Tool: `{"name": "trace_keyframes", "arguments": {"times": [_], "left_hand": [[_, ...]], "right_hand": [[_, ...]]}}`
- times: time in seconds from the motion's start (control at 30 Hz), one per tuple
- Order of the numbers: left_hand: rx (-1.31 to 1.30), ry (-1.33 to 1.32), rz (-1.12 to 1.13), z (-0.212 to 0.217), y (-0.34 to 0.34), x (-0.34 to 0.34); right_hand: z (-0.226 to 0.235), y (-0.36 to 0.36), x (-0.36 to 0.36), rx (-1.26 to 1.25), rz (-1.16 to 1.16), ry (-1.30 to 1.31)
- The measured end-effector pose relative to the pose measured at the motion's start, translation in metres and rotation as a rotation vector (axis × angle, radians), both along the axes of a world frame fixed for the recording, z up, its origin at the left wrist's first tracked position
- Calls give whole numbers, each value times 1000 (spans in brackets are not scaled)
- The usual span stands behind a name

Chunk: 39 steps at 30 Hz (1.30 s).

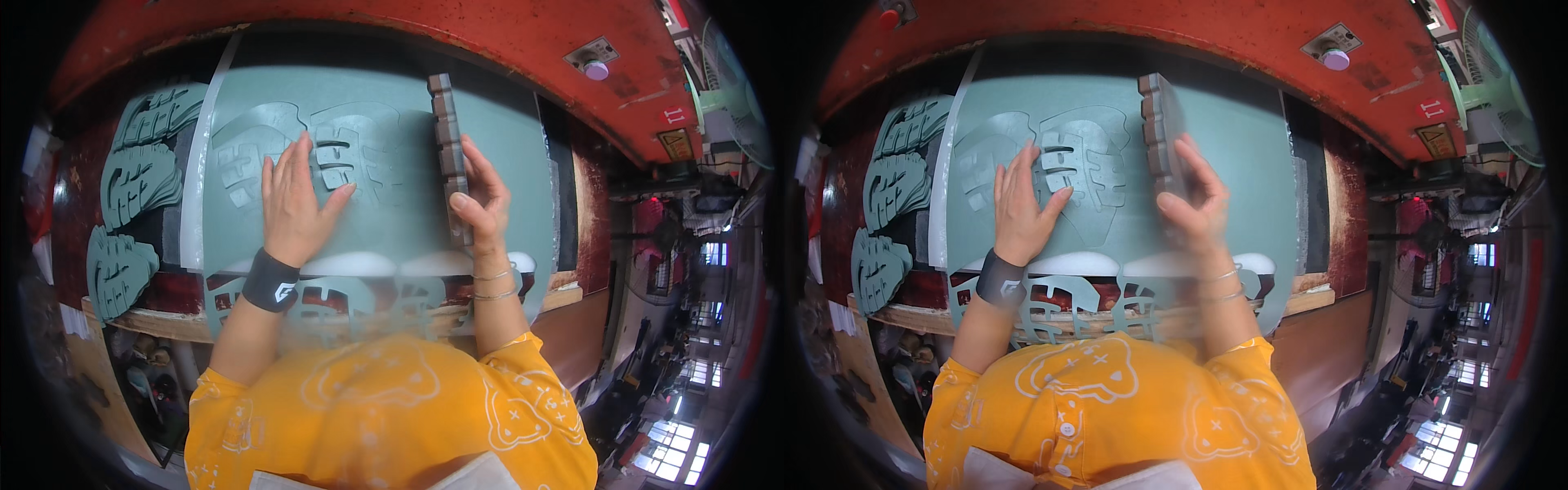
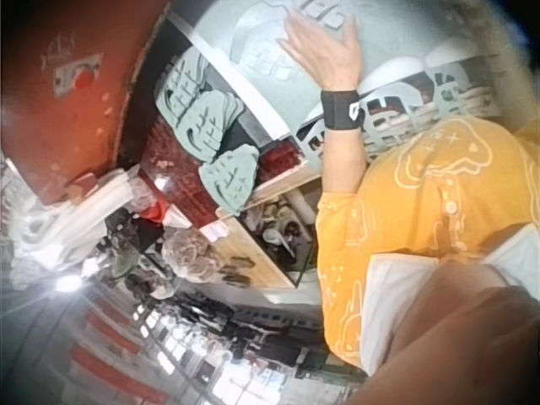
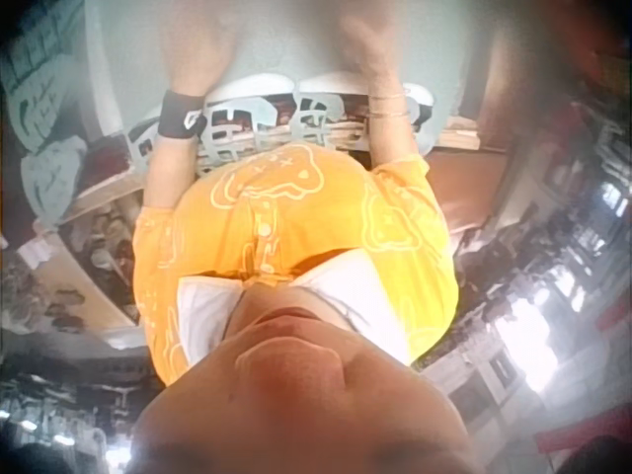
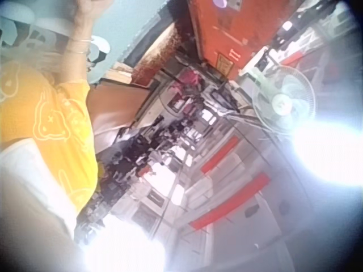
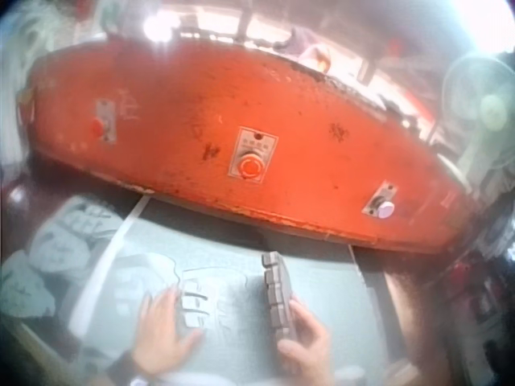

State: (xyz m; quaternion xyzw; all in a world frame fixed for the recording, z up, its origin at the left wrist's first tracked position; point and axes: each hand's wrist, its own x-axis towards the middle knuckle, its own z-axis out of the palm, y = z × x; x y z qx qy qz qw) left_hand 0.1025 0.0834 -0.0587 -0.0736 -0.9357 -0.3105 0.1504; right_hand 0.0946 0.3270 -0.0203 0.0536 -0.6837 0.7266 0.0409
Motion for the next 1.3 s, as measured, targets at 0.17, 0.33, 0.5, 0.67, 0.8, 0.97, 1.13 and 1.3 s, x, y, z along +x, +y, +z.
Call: {"name": "trace_keyframes", "arguments": {"times": [0.17,0.33,0.5,0.67,0.8,0.97,1.13,1.3], "left_hand": [[-49,61,-16,1,0,0],[-50,34,-50,-1,-4,1],[167,64,-82,6,-7,8],[688,-145,-257,23,9,76],[706,-416,-520,16,38,133],[415,17,-472,-16,49,139],[376,59,-309,-24,48,146],[169,-42,-103,-24,58,150]], "right_hand": [[-5,8,1,986,-151,175],[-10,-3,4,1126,-175,199],[-7,25,0,720,-38,65],[17,88,-20,788,-703,514],[62,116,-32,614,-1109,686],[80,119,-39,604,-1145,747],[32,122,42,446,-902,678],[-30,91,158,765,-194,-46]]}}
